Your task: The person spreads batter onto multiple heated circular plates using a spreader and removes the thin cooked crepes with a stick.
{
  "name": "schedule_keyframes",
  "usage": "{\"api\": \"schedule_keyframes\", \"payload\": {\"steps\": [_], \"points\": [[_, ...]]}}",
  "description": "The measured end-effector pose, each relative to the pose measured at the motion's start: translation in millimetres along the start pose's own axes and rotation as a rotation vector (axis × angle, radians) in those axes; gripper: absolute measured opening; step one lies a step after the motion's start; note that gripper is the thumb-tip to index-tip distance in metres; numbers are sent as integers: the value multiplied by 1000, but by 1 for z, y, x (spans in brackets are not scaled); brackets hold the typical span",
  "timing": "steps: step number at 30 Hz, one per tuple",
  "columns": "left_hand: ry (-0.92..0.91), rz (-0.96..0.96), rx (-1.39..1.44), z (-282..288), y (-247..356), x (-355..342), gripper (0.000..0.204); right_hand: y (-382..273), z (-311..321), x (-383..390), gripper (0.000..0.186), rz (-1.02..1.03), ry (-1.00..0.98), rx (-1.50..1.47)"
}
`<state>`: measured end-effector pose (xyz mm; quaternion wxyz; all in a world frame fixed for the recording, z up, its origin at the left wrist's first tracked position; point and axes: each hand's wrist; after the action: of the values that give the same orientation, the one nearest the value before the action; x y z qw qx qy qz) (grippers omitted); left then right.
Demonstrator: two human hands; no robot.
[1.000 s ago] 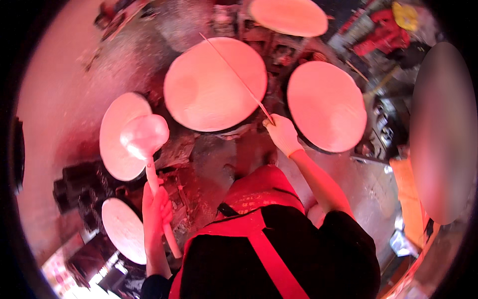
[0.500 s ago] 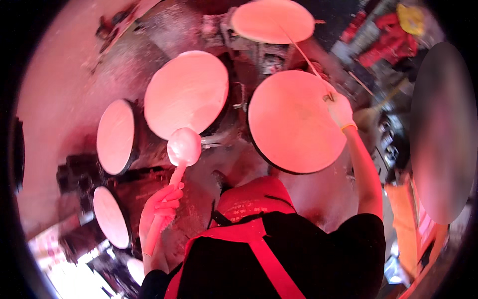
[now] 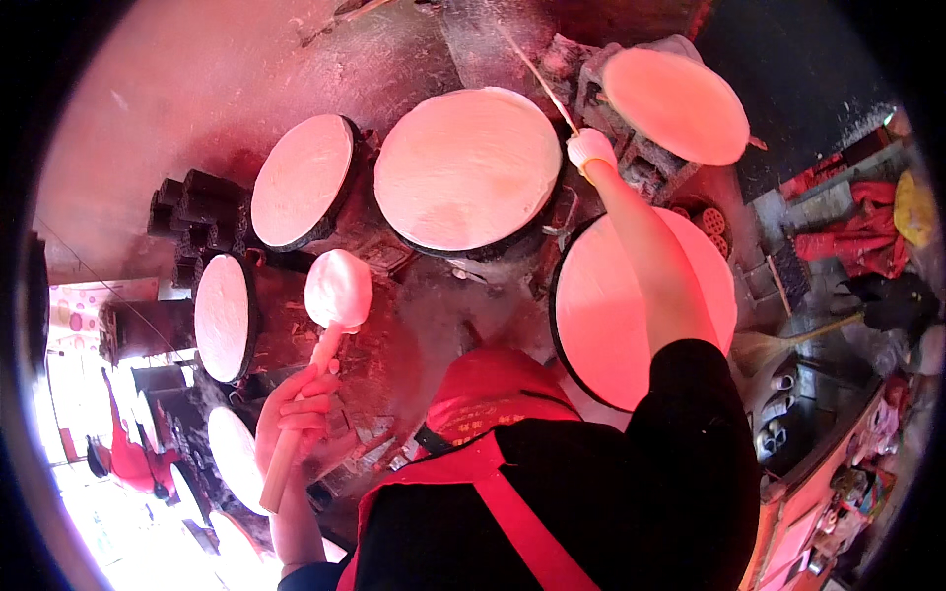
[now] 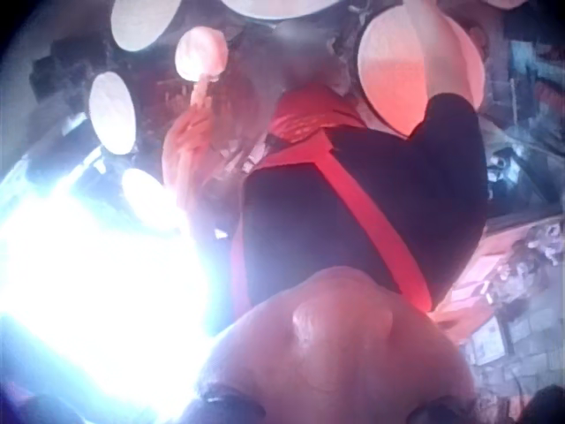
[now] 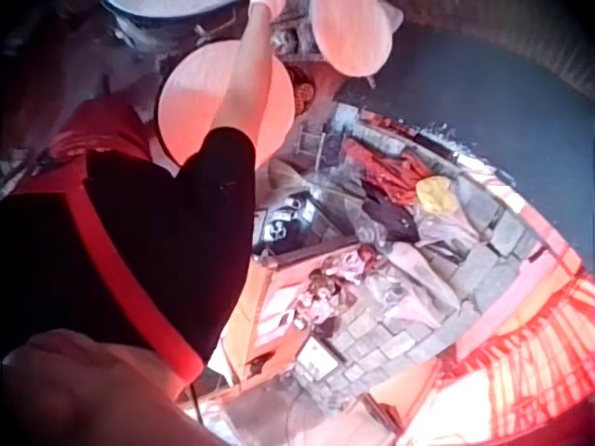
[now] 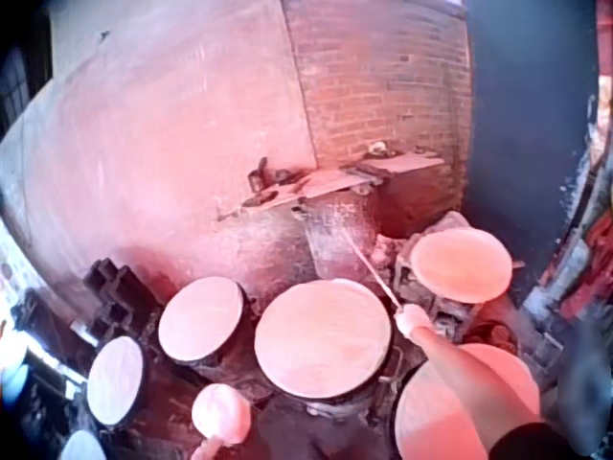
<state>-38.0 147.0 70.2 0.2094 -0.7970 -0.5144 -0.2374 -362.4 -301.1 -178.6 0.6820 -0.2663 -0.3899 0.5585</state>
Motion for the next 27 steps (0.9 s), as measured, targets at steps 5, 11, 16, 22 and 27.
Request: {"api": "schedule_keyframes", "payload": {"steps": [5,11,16,22,27], "points": [[129,-111,-122,0,58,0,25,-3,-37,-18,39,-14,166,-129],[161,-80,-339,-3,168,-20,24,-28,-36,30,45,55,219,-202],[161,-65,-486,-23,229,-39,26,-94,-35,64,17,309,261,-554],[169,-20,-535,-55,260,-54,24,-162,15,77,35,265,183,-905],[271,-230,-1323,-75,193,-54,19,-164,139,31,31,145,80,-694]]}}
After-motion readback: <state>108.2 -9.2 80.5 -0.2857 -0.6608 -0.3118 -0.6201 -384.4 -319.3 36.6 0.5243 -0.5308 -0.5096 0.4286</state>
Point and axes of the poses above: each hand's wrist, its own x-axis away from the middle knuckle, its own z-axis out of the back of the hand, y = z × x, and after that the axes turned 13 degrees about -x, right-handed
